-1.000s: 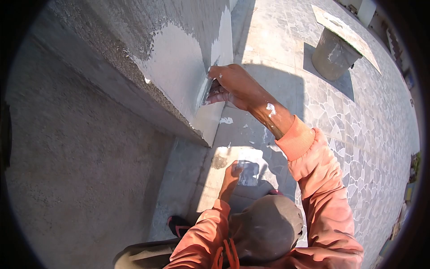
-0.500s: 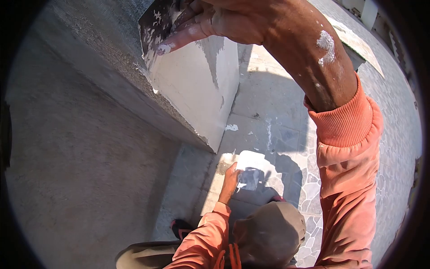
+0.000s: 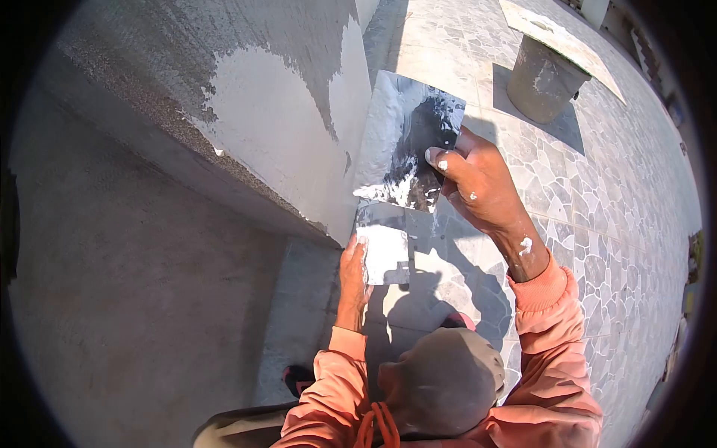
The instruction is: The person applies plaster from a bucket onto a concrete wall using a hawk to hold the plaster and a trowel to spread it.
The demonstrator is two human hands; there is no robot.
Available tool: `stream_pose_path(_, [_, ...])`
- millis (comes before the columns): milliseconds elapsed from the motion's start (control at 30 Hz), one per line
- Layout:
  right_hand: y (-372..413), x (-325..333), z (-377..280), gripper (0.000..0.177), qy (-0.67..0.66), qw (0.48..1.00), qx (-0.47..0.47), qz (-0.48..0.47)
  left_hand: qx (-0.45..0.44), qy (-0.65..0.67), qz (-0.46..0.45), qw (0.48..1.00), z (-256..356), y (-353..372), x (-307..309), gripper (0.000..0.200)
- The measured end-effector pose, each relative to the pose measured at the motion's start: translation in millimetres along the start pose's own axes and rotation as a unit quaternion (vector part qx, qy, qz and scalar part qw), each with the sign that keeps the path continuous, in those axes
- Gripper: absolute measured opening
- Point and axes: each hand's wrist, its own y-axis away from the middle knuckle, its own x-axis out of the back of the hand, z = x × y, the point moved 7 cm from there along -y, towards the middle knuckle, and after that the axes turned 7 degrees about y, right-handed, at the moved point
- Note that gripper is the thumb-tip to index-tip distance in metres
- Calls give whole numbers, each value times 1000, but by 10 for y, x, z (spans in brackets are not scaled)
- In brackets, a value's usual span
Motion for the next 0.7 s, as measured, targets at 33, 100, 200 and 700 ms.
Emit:
stream_pose_path(33, [102,80,91,28,27,999,-35,9,7,24,3,1000,24,-7,-66,28])
stream_pose_path(100, [315,206,278,31,135,991,4,10,23,74,27,997,38,9,-184,29])
stream_pose_path(200, [582,-33,101,41,253,936,218,-108,68,159,33,984,-29,-37,-309,27])
stream_pose_path(700, [643,422,1047,49,551,733,313,-249,40,74,6,996,71,-11,-639,22])
